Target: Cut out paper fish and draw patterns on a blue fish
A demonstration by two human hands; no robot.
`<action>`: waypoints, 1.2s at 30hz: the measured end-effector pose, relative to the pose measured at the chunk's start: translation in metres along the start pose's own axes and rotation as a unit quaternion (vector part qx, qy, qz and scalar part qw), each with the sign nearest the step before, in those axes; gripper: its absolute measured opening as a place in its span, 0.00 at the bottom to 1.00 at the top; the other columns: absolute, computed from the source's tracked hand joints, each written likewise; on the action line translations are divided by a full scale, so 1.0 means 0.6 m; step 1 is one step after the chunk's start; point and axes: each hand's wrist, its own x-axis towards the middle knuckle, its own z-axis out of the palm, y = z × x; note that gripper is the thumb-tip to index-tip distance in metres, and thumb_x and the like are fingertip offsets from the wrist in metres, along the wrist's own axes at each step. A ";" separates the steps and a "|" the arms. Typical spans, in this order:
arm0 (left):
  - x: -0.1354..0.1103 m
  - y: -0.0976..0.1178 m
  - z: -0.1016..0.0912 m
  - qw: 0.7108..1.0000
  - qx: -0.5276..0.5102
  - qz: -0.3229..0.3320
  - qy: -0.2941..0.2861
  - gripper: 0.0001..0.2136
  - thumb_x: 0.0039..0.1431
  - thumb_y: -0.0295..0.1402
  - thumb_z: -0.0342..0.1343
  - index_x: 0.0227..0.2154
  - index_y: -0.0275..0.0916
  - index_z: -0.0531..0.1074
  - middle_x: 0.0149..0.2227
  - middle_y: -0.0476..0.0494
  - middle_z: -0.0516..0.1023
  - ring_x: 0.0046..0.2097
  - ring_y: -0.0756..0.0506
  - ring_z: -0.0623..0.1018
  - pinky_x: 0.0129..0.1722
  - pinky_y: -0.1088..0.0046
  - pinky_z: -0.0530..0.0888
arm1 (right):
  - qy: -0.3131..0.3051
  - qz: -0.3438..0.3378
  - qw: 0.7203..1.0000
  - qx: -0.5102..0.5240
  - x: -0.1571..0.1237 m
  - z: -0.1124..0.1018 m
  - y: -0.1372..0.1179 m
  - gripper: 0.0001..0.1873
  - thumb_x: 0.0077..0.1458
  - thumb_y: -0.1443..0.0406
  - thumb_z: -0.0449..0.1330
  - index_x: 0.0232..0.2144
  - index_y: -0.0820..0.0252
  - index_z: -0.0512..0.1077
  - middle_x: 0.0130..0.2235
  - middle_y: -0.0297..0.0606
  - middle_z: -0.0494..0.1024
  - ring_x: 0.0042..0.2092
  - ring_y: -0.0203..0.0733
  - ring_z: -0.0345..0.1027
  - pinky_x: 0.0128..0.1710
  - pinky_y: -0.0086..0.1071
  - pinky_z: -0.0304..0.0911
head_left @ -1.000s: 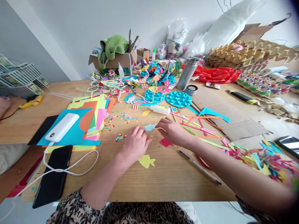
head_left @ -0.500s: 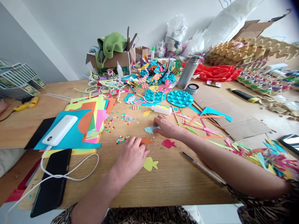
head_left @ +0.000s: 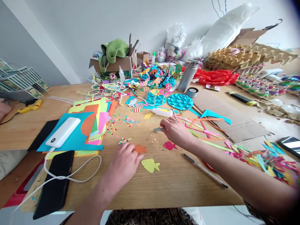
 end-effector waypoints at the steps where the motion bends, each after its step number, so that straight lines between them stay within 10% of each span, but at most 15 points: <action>1: -0.001 -0.001 -0.001 1.000 -0.006 0.002 0.004 0.14 0.67 0.33 0.49 0.28 0.37 0.77 0.34 0.41 0.77 0.44 0.40 0.74 0.50 0.55 0.71 | 0.002 0.022 1.000 0.017 -0.005 0.000 0.002 0.04 0.55 0.71 0.58 0.34 0.60 0.68 0.35 0.44 0.77 0.42 0.49 0.68 0.41 0.39 0.61; 8: 0.018 0.015 -0.012 0.966 -0.214 -0.051 0.139 0.16 0.61 0.33 0.57 0.51 0.37 0.71 0.49 0.37 0.76 0.51 0.39 0.74 0.52 0.56 0.72 | -0.039 0.062 0.951 0.301 -0.056 -0.011 -0.054 0.05 0.52 0.68 0.62 0.32 0.58 0.69 0.32 0.35 0.78 0.33 0.38 0.71 0.34 0.32 0.66; 13: 0.037 0.026 -0.006 0.877 -0.471 -0.097 0.028 0.05 0.56 0.32 0.57 0.32 0.38 0.76 0.32 0.44 0.80 0.34 0.45 0.78 0.34 0.71 0.75 | -0.046 0.045 0.940 0.335 -0.090 -0.018 -0.096 0.02 0.56 0.66 0.61 0.33 0.58 0.71 0.33 0.36 0.78 0.34 0.38 0.72 0.34 0.31 0.68; 21: 0.040 -0.012 0.013 0.815 -0.548 -0.166 0.087 0.08 0.51 0.37 0.58 0.25 0.37 0.74 0.24 0.49 0.74 0.28 0.49 0.72 0.30 0.76 0.68 | 0.037 0.026 0.995 0.087 -0.151 -0.009 -0.010 0.12 0.64 0.67 0.51 0.36 0.58 0.75 0.36 0.43 0.77 0.39 0.46 0.70 0.38 0.39 0.66; 36: 0.049 -0.024 -0.001 0.748 -0.608 -0.226 0.140 0.11 0.46 0.39 0.64 0.29 0.36 0.76 0.29 0.48 0.78 0.31 0.49 0.75 0.33 0.74 0.73 | 0.051 0.036 0.997 -0.053 -0.219 0.008 0.012 0.12 0.63 0.63 0.54 0.45 0.61 0.74 0.42 0.48 0.77 0.44 0.53 0.67 0.42 0.46 0.67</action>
